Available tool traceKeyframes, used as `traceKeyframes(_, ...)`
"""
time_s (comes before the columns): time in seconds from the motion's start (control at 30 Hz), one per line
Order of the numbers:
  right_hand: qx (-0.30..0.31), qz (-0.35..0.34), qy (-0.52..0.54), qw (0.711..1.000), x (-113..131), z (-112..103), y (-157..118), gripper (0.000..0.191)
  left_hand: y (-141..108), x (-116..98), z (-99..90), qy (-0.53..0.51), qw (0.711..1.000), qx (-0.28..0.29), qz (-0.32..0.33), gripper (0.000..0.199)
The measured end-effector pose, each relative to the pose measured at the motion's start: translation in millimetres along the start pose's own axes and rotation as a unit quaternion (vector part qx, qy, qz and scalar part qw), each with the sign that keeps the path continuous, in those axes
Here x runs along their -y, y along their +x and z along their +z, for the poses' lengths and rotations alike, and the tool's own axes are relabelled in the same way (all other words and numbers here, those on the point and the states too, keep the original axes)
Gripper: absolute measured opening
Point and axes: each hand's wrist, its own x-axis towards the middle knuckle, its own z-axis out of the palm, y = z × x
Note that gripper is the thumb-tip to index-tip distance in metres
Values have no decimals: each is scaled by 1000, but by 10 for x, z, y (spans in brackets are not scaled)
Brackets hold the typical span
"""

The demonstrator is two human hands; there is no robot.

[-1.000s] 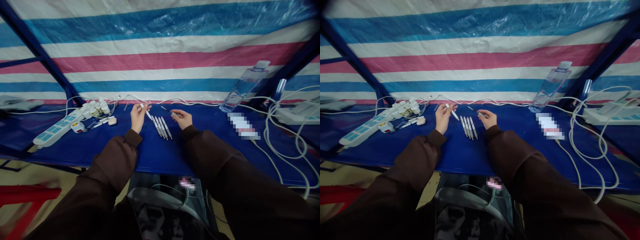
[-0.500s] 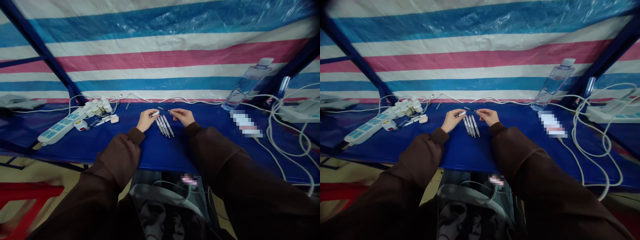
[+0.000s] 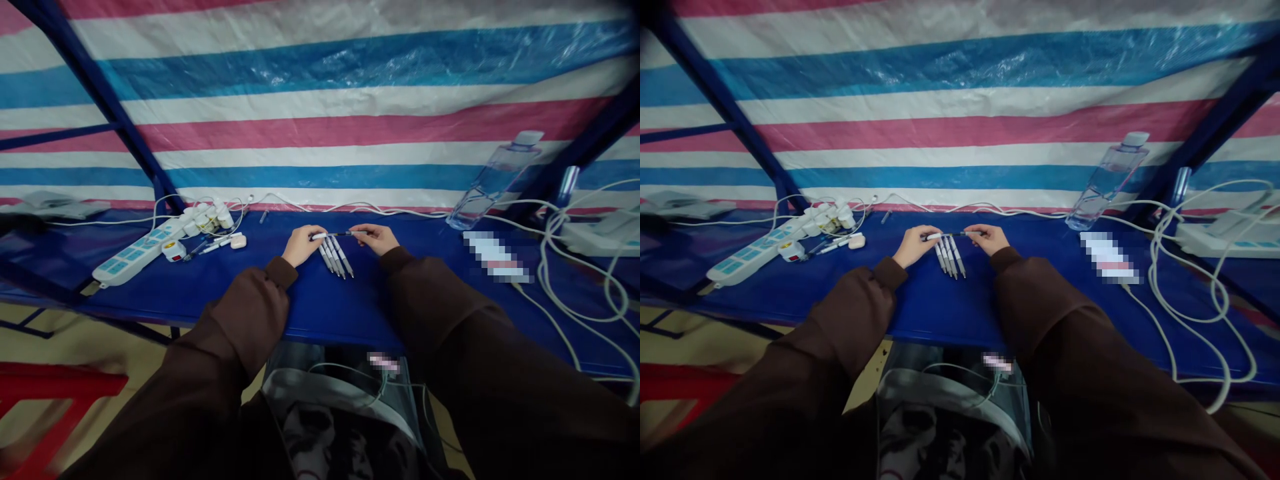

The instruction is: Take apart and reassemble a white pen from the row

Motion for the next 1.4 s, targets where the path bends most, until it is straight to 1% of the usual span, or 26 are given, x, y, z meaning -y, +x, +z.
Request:
traceKeyframes(0.07, 6, 8, 14, 1000, -28, -1, 8, 32, 0, -6, -1, -9, 1000, 11, 0, 17)
traceKeyframes(0.13, 3, 11, 36, 999, -54, -1, 18, 33, 1, -10, -7, -9, 1000, 1, -4, 19)
traceKeyframes(0.23, -3, 10, 67, 998, -67, 1, 23, 32, -1, -26, -28, 26, 1000, -1, 3, 20)
traceKeyframes(0.3, 4, 14, 63, 998, -47, 8, 13, 31, -6, -52, -42, 56, 998, 19, 19, 20)
traceKeyframes(0.47, 46, 28, 51, 997, 58, 47, -49, 28, -19, -128, -36, 98, 989, 83, 68, 24)
traceKeyframes(0.6, 66, 41, 63, 995, 102, 91, -81, 30, -22, -145, -7, 133, 981, 113, 78, 30)
traceKeyframes(0.8, 72, 53, 85, 992, 107, 129, -90, 29, -32, -156, 23, 118, 982, 105, 100, 24)
traceKeyframes(1.03, 98, 70, 83, 989, 123, 108, -99, 28, -40, -184, 31, 104, 987, 68, 104, 16)
traceKeyframes(1.23, 97, 59, 74, 991, 132, 101, -98, 29, -42, -213, 34, 96, 987, 68, 110, 15)
traceKeyframes(1.4, 115, 65, 103, 986, 161, 132, -124, 33, -45, -216, 36, 95, 986, 61, 119, 15)
